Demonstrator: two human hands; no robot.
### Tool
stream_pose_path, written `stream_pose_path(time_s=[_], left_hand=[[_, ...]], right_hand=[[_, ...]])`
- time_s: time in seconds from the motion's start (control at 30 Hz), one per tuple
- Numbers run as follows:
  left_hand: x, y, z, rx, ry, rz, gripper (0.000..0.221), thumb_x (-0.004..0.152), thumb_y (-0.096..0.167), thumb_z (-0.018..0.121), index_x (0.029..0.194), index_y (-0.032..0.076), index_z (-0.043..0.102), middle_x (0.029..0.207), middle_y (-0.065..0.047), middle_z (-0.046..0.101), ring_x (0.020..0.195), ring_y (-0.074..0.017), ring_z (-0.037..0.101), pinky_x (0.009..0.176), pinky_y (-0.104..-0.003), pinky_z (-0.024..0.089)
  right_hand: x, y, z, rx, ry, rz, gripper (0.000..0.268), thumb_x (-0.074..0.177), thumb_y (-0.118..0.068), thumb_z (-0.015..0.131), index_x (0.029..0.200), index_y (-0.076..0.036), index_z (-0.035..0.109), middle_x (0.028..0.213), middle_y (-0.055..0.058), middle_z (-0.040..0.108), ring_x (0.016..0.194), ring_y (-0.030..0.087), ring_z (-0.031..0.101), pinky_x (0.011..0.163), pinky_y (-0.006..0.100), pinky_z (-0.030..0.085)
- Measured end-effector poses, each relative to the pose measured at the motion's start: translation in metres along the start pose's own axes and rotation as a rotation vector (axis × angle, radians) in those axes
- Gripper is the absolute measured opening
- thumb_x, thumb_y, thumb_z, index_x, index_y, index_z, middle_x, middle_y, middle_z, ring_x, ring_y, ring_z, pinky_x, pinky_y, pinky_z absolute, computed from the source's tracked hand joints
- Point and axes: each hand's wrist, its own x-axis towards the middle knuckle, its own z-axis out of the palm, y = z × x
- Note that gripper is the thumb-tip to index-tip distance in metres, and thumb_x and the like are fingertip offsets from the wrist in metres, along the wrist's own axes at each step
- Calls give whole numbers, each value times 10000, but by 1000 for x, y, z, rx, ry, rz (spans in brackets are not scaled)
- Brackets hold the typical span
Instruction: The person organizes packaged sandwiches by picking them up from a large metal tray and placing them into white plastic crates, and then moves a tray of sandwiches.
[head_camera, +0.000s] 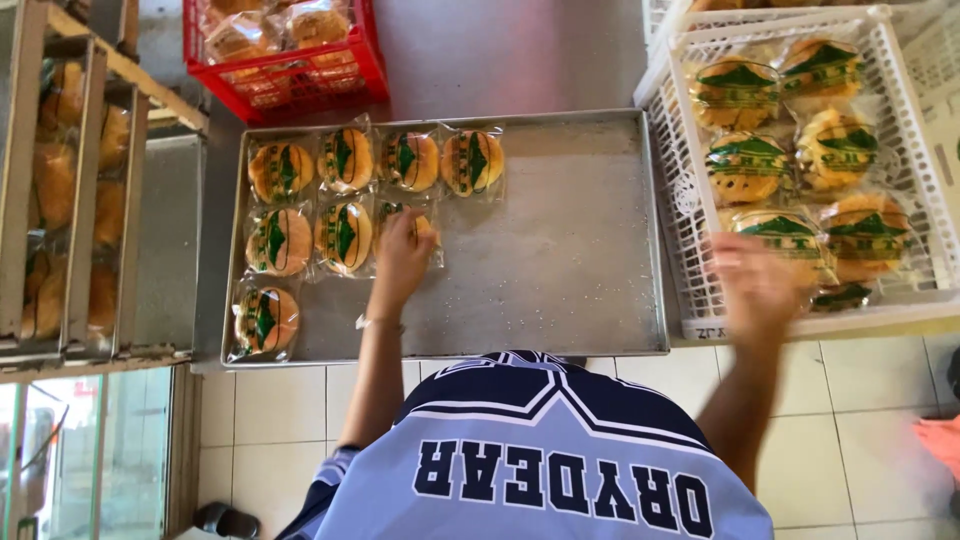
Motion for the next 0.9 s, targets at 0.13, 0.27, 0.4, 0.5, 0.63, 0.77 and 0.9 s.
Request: stream_pose_path(time_s=[0.13, 0.27, 0.4, 0.5, 0.63, 0.77, 0.9], left_hand=[[25, 38, 79, -81, -97, 297, 308, 973, 149, 647, 1252, 19, 621, 1214, -157, 650, 1077, -277, 631, 947, -391, 538], [-6, 107, 164, -299, -548, 270, 452, 940, 188, 641, 1353, 45, 524, 1326, -139, 620, 1038, -234, 694, 865, -350, 598], [-45, 188, 213, -358, -1119, 129, 701, 989, 458, 405, 1525, 15, 313, 1526, -246, 453, 1283, -359, 580, 1022, -530, 561], [-67, 203, 250, -347, -991, 54, 936, 925, 540, 448, 1576, -53, 129, 1549, -334, 335, 1374, -427, 480, 1031, -543, 541], [-70, 223, 263, -283, -885, 48, 943, 929, 591, 386, 1597, 10, 61, 1591, -351, 251, 1377, -506, 426, 1048, -636, 465], [-74, 220, 301, -289, -707, -17, 948, 925, 523, 489, 1571, -49, 97, 1602, -334, 215, 1366, -501, 431, 997, -571, 536], [-81, 219, 329, -346, -543, -96, 901, 915, 327, 621, 1550, -98, 142, 1561, -319, 286, 1373, -448, 440, 1091, -511, 448]], right_hand=[[18, 101, -117, -17, 415, 137, 261, 1146, -363, 708, 1233, -123, 656, 1143, 32, 699, 966, 99, 639, 773, 217, 569], [18, 266, -243, -650, 678, -48, 282, 1143, -175, 732, 1067, 96, 735, 950, 182, 787, 728, 288, 685, 631, 373, 574], [49, 265, -266, -857, 422, -80, 343, 1056, 22, 850, 1311, 177, 680, 1181, 321, 736, 999, 436, 709, 837, 476, 557], [57, 287, -280, -1066, 174, 112, 327, 1179, -230, 773, 1245, 87, 728, 1020, 260, 748, 809, 446, 691, 709, 500, 547], [63, 255, -285, -1010, 99, 168, 293, 1100, -181, 725, 1176, 100, 762, 976, 248, 754, 770, 440, 676, 713, 482, 528], [78, 256, -300, -809, -151, 456, 369, 1115, -295, 733, 1041, 65, 759, 773, 194, 625, 647, 329, 540, 613, 441, 423], [79, 279, -312, -261, -243, 531, 357, 1012, -168, 681, 1294, 51, 676, 1029, 170, 643, 940, 272, 524, 908, 362, 353]])
